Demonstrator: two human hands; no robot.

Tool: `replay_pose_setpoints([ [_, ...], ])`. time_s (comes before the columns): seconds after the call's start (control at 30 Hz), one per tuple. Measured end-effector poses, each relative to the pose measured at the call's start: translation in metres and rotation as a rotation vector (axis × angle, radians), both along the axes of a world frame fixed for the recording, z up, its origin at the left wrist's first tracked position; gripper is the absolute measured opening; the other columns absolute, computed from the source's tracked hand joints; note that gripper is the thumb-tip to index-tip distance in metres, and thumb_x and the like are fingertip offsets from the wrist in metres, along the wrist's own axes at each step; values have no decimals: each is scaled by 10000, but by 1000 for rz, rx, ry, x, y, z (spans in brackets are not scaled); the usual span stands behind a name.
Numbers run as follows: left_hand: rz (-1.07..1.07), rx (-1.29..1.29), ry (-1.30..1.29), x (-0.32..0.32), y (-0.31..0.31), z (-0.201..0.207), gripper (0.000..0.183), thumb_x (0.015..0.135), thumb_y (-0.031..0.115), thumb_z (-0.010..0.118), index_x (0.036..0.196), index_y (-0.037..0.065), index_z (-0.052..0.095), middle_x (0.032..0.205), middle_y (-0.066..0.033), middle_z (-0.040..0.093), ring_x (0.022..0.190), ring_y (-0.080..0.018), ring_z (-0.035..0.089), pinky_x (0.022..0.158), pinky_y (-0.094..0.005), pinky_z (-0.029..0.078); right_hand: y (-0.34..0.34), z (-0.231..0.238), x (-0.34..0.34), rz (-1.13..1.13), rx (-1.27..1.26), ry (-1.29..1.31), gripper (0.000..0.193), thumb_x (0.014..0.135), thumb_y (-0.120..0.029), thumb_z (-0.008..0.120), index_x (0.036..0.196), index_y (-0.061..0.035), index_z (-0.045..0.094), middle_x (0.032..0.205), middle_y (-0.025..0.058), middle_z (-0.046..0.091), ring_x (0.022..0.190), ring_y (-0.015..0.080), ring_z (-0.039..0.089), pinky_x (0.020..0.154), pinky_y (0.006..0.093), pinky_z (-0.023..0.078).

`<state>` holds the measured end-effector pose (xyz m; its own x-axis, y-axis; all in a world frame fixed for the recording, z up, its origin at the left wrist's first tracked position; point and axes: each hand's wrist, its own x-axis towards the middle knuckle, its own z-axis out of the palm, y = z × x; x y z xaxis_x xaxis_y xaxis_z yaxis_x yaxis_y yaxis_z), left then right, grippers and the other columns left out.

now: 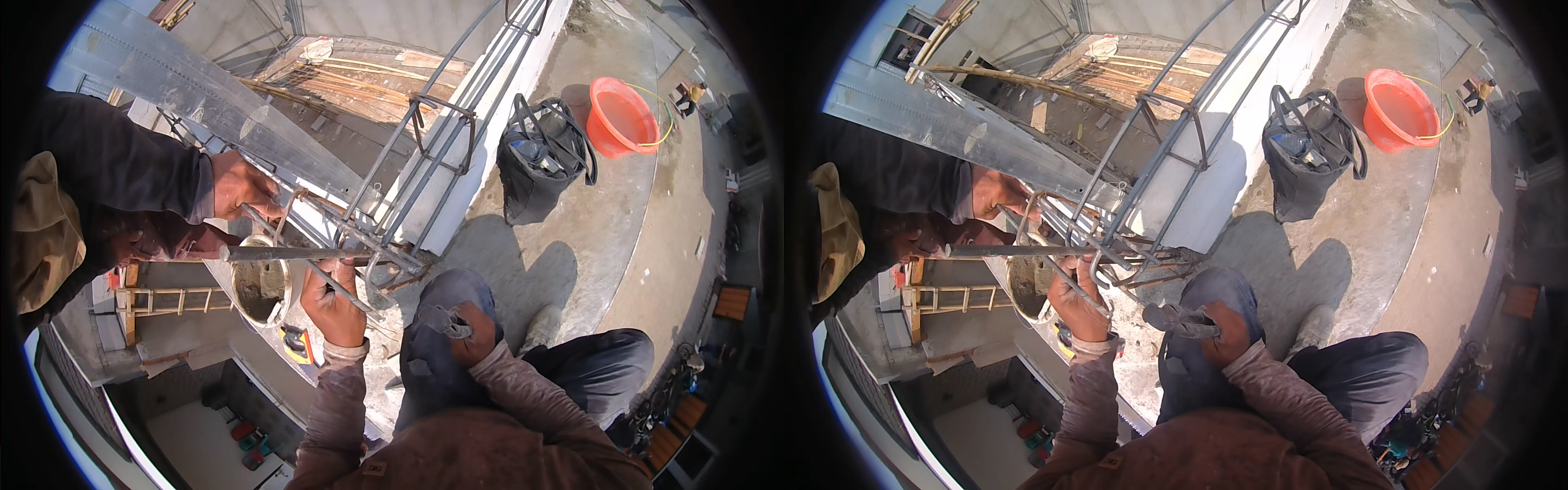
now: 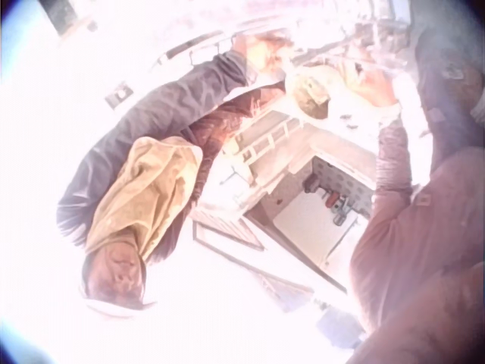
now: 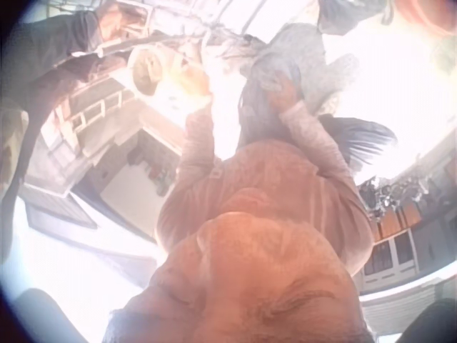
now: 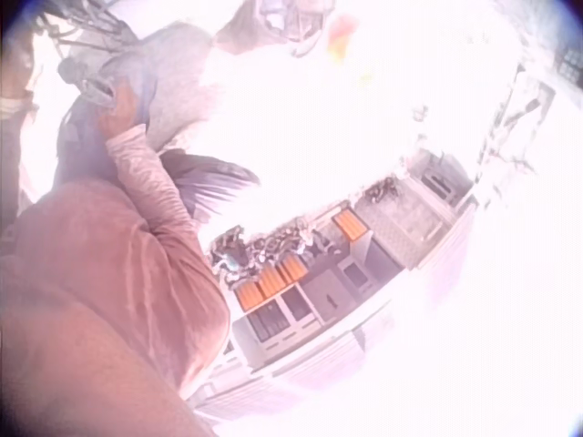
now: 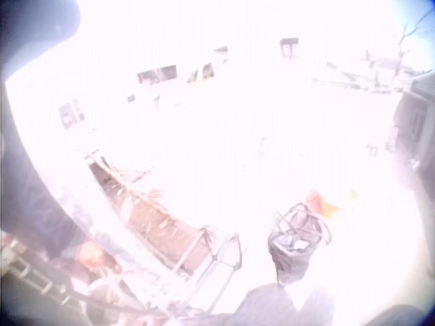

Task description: The person uses their hands and a pair of pliers to twist and tighten wire around steel reinforcement bars on a concrete structure.

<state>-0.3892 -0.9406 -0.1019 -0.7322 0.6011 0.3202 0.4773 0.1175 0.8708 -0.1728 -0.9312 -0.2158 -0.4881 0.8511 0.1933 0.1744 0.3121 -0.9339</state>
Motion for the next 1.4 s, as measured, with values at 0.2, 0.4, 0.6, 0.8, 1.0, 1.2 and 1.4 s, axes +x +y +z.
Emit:
replay_pose_setpoints([
  [0.2, -52, 16, -15, -5, 0, 5, 169, 954, 103, 662, 839, -19, 642, 779, -12, 608, 735, -87, 515, 680, -258, 421, 6, 3, -1, 81, -38, -97, 313, 802, -160, 761, 1028, 6, 622, 862, 190, 642, 788, 396, 651, 682, 427, 526],
  [0.4, -75, 35, -44, -5, 0, 1, 141, 960, 84, 648, 866, -20, 644, 830, -21, 625, 764, -85, 524, 691, -248, 427, 13, 20, 5, -2, -44, 10, 241, 818, -148, 741, 975, 10, 649, 847, 189, 667, 762, 373, 668, 681, 408, 527],
  [0.6, 30, 248, -51, 16, -22, -21, 201, 1002, 178, 589, 1062, -11, 626, 805, 25, 510, 710, -59, 445, 638, -238, 365, 22, 49, -18, -149, -310, 103, 254, 863, -176, 718, 1011, 21, 659, 896, 186, 699, 789, 317, 696, 715, 371, 527],
  [0.8, -132, 1, 6, 46, -22, 6, 214, 958, 172, 662, 947, -42, 652, 818, -41, 528, 751, -130, 481, 680, -274, 382, 16, 34, -19, -138, -370, 120, 285, 884, -191, 702, 1061, 28, 658, 900, 203, 698, 791, 310, 688, 735, 358, 519],
  [1.0, -114, 40, 31, 45, -16, 11, 165, 941, 125, 673, 953, -40, 676, 863, -85, 578, 788, -161, 535, 714, -287, 412, 18, 43, -23, -143, -334, 132, 289, 881, -194, 713, 1047, 35, 650, 867, 191, 691, 764, 276, 676, 716, 353, 516],
  [1.2, -126, 131, 53, 40, -16, 1, 149, 913, 62, 670, 1013, -45, 697, 904, -139, 625, 758, -218, 588, 685, -317, 456, 39, 86, -48, -125, -473, 318, 199, 938, -162, 668, 1005, 21, 629, 803, 58, 667, 717, 123, 638, 647, 284, 509],
  [1.4, -135, 76, 46, 41, -18, -5, 180, 949, 131, 640, 991, -41, 666, 900, -114, 592, 807, -196, 559, 719, -314, 440, 66, 91, -66, -42, -579, 627, 241, 948, -97, 640, 1134, 46, 586, 970, 110, 697, 896, 154, 677, 780, 298, 540],
])
